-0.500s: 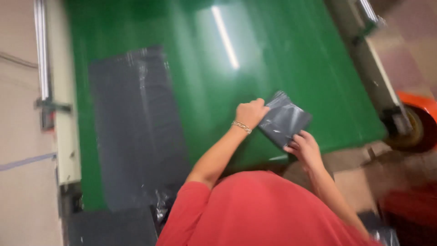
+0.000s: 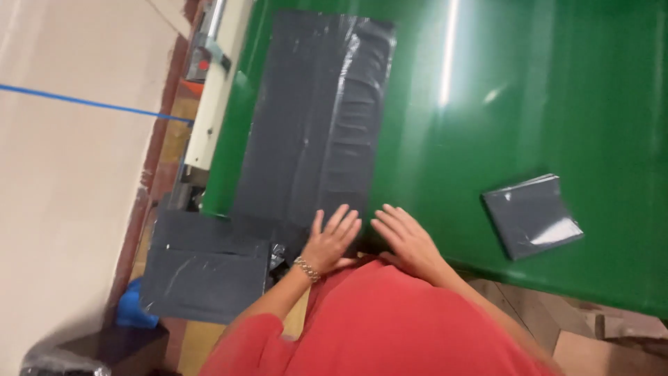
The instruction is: Folding and stacking plastic bags as they come off a conveyor belt.
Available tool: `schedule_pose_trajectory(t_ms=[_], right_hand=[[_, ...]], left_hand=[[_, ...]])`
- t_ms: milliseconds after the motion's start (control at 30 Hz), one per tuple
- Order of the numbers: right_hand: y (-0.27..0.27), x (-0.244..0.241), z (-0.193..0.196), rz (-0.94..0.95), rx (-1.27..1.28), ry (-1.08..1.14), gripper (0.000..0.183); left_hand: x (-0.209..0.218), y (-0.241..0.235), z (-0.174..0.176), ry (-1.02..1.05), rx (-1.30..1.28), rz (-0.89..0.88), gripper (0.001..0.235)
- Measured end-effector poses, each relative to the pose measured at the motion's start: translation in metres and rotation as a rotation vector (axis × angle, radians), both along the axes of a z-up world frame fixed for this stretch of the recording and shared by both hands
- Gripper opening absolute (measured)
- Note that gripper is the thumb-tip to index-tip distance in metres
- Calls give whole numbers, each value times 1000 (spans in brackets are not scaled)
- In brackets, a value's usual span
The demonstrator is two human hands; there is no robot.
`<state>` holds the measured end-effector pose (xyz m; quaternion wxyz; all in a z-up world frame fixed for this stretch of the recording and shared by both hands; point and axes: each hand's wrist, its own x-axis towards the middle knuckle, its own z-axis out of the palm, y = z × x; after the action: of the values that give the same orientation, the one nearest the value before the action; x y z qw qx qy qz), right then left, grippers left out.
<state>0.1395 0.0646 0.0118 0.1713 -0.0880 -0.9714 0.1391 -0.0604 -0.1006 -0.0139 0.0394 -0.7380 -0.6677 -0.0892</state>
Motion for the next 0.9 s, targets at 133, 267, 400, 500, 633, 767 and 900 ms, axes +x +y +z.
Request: schedule_pose_trajectory(t_ms=[133, 267, 400, 500, 633, 767, 900], right_hand=[[-24, -57, -7, 248, 145, -224, 105], [-32, -84, -13, 330, 168, -296, 112], [-23, -94, -26, 311, 125, 80, 36], [-2, -97, -45, 156, -107, 49, 25], [71, -127, -31, -273, -597, 92, 20], [170, -180, -17, -447, -699, 334, 10], [250, -246, 3, -590, -911, 494, 10]], left_hand=[[-51, -43, 11, 295, 213, 207, 58], [-110, -72, -8, 287, 313, 188, 45], [-174, -104, -44, 57, -14, 134, 85], [-221, -83, -33, -216, 67, 233, 55], [-277, 13, 28, -640, 254, 314, 33], [-328, 141, 48, -772, 414, 326, 19], [-374, 256, 26, -748, 391, 480, 18]])
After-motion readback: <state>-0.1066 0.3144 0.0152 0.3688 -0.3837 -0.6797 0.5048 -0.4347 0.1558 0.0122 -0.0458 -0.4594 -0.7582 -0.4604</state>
